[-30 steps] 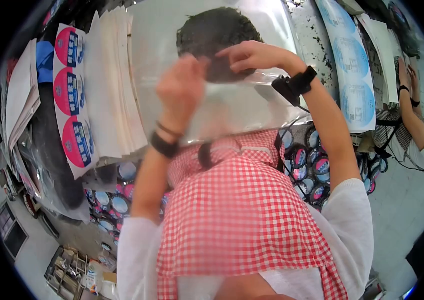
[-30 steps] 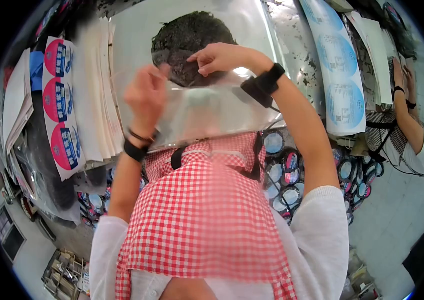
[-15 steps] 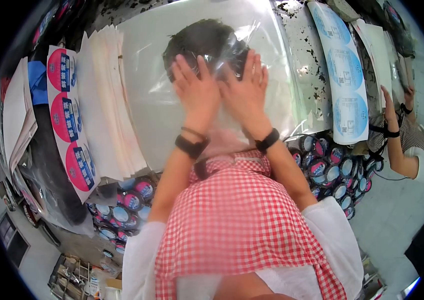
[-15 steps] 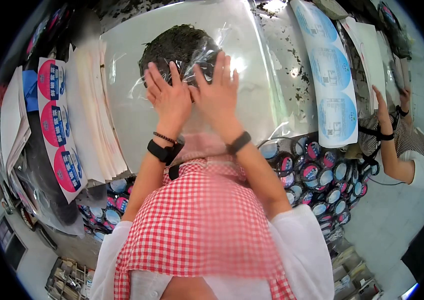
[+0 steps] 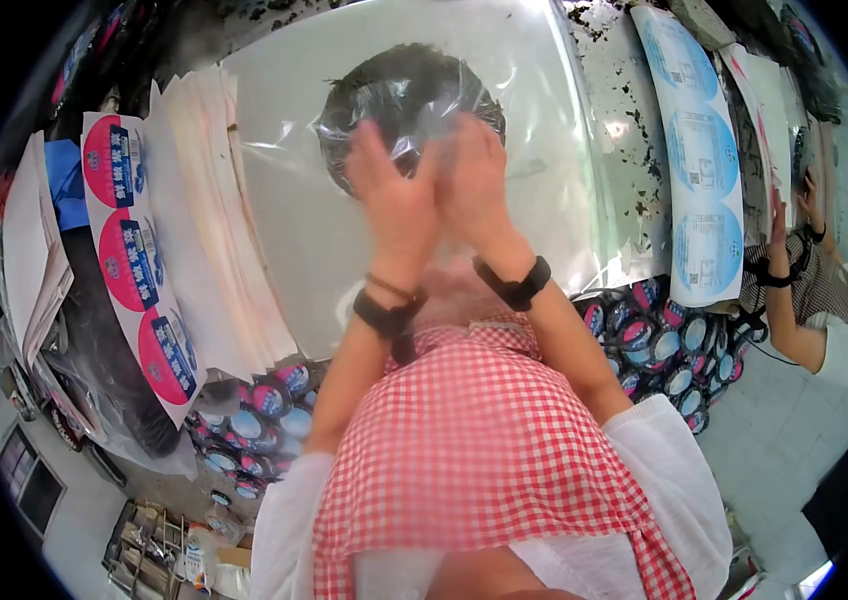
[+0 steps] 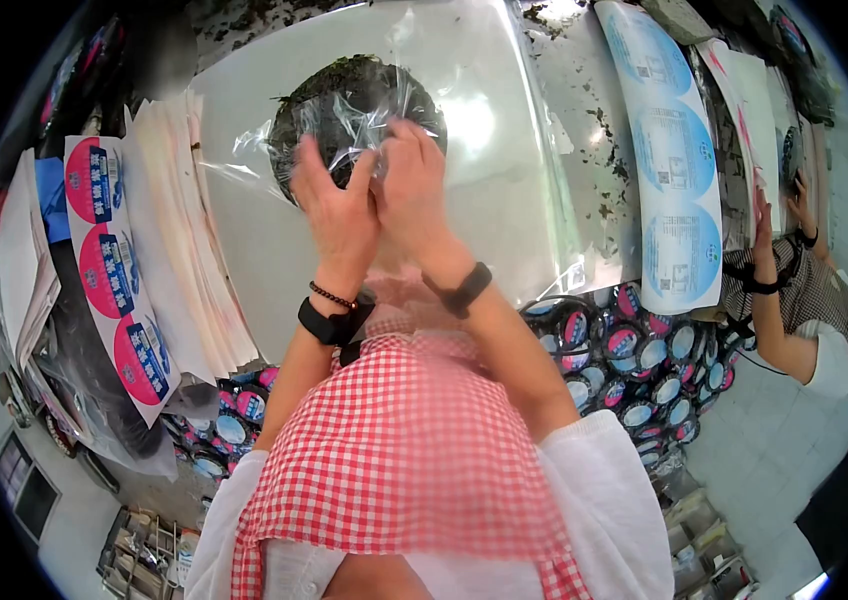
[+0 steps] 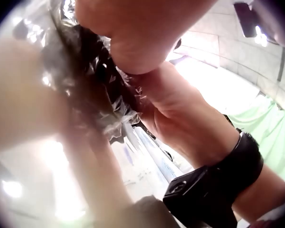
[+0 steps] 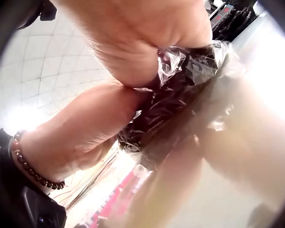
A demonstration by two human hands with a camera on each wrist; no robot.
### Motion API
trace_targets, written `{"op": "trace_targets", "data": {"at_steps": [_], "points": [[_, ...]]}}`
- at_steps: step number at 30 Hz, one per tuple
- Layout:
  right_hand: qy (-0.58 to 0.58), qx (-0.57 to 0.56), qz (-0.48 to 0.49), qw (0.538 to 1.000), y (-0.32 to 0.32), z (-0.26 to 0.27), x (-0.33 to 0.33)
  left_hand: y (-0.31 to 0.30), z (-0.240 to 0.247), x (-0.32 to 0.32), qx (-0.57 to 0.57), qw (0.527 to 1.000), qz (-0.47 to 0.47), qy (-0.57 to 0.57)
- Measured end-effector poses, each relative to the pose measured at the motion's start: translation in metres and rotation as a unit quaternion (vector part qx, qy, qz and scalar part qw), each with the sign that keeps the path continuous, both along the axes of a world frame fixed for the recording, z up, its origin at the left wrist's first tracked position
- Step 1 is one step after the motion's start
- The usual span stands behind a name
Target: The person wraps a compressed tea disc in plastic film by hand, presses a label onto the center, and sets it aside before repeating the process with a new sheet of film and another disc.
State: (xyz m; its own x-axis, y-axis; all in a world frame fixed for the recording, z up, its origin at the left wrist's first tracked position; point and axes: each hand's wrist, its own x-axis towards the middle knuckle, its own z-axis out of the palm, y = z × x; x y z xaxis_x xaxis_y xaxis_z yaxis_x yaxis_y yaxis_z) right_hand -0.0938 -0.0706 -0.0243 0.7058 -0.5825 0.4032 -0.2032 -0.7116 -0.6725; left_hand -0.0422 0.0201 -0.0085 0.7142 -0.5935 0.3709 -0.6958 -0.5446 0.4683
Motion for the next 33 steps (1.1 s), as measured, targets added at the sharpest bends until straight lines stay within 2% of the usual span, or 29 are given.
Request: {"op": "trace_targets", "data": {"at_steps": [1, 2, 5, 6, 9, 10, 12, 14, 15, 17, 18, 21, 22, 25, 26, 28, 29, 31, 32, 33], "points": [[-0.040, 0.079, 0.009, 0.996, -0.001, -0.002, 0.000, 0.000, -0.007, 0.001, -0.050, 0.995, -0.050, 0.064], [-0.023, 0.122, -0.014, 0.992, -0.001, 0.017, 0.001, -0.002, -0.003, -0.002, -0.090, 0.981, -0.053, 0.161], [0.124, -0.005, 0.065, 0.990, -0.019, 0.031, 0.005, -0.001, 0.005, 0.008, -0.099, 0.987, -0.043, 0.119], [0.116, -0.108, 0.051, 0.986, -0.018, 0.032, 0.007, 0.004, 0.012, 0.011, 0.016, 0.999, -0.023, -0.021], [0.091, -0.168, 0.114, 0.975, -0.031, 0.022, 0.013, 0.006, 0.027, 0.013, 0.072, 0.996, 0.026, -0.038], [0.084, -0.168, 0.142, 0.972, -0.035, 0.017, 0.014, 0.007, 0.023, 0.017, 0.094, 0.994, 0.002, -0.060], [0.064, -0.117, 0.216, 0.967, -0.041, 0.004, 0.015, 0.013, 0.001, 0.019, 0.004, 0.999, -0.021, 0.050], [0.113, -0.054, 0.196, 0.972, -0.039, 0.018, 0.021, 0.010, -0.005, 0.028, -0.079, 0.990, -0.013, 0.118], [0.138, -0.021, 0.186, 0.973, -0.039, 0.027, 0.024, 0.011, -0.006, 0.034, -0.032, 0.997, -0.027, 0.060], [0.107, -0.166, 0.168, 0.966, -0.049, 0.046, 0.035, 0.009, 0.019, 0.050, 0.065, 0.995, -0.054, -0.048], [0.093, -0.235, 0.157, 0.955, -0.052, 0.048, 0.037, 0.004, 0.033, 0.060, 0.021, 0.986, -0.069, -0.148], [0.036, -0.172, 0.249, 0.952, -0.062, 0.029, 0.040, 0.008, 0.007, 0.071, 0.005, 0.987, -0.144, -0.075], [0.008, -0.069, 0.259, 0.963, -0.055, 0.019, 0.038, 0.014, 0.001, 0.067, -0.020, 0.987, -0.154, -0.029], [0.105, 0.014, 0.224, 0.969, -0.047, 0.034, 0.029, 0.019, 0.013, 0.057, -0.006, 0.986, -0.106, 0.129], [0.069, 0.012, 0.213, 0.974, -0.049, 0.027, 0.034, 0.016, 0.019, 0.061, -0.007, 0.989, -0.111, 0.096], [0.129, -0.024, 0.235, 0.963, -0.052, 0.026, 0.037, 0.008, 0.036, 0.074, 0.010, 0.990, -0.111, -0.086], [0.161, -0.040, 0.243, 0.956, -0.052, 0.027, 0.037, 0.006, 0.034, 0.080, 0.009, 0.987, -0.132, -0.091], [0.107, -0.138, 0.202, 0.964, -0.050, 0.041, 0.040, 0.003, 0.029, 0.091, 0.006, 0.980, -0.173, -0.100], [0.079, -0.186, 0.185, 0.962, -0.049, 0.046, 0.041, 0.006, 0.017, 0.090, -0.004, 0.981, -0.192, -0.035], [0.070, -0.161, 0.226, 0.958, -0.052, 0.042, 0.045, 0.009, 0.011, 0.091, -0.013, 0.977, -0.212, 0.027]]}}
